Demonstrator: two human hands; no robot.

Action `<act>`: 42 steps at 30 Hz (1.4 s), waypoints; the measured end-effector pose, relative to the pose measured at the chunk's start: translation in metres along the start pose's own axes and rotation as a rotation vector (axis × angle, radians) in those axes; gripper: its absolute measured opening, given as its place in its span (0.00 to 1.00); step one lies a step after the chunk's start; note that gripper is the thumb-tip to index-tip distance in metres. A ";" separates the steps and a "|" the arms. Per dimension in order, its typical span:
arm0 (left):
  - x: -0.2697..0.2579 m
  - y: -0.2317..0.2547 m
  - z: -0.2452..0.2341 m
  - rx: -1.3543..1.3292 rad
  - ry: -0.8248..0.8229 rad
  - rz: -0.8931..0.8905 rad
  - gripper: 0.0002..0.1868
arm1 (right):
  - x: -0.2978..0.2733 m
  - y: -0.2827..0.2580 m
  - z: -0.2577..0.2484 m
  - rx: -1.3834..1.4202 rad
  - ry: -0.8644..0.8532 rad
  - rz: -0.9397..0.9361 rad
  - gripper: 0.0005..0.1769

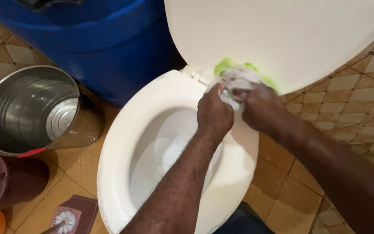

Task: The person scrubs the toilet seat and lid with a soapy green sponge, then rinses the surfaces with water from a plastic scoop. The person repeatedly wipes the seat and lid, generating foam, and finally pours water to rinse off the soap.

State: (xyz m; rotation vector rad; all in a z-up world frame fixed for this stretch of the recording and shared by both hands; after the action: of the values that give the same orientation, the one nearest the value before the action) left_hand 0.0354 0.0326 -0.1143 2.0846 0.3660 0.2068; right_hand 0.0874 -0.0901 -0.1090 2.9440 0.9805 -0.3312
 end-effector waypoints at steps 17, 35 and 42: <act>0.000 0.003 -0.003 0.086 0.012 0.096 0.34 | 0.004 -0.015 -0.018 0.183 -0.005 0.023 0.20; 0.003 0.000 -0.014 0.190 -0.008 0.016 0.26 | 0.010 -0.041 -0.006 0.052 0.151 -0.179 0.11; -0.009 0.003 -0.020 0.244 -0.022 0.139 0.23 | -0.029 -0.045 -0.013 0.088 0.250 -0.006 0.23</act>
State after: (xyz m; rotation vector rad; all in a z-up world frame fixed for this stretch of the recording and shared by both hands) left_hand 0.0215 0.0437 -0.1014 2.3537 0.2418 0.2306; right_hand 0.0406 -0.0700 -0.0883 3.1189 1.0226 -0.0043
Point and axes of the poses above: each hand's wrist, its own x-axis towards the middle knuckle, its own z-axis out of the palm, y = z × x, the point moved 5 cm from there along x, towards the middle knuckle, and after that the axes turned 1 degree about -z, right-handed, at the moved point
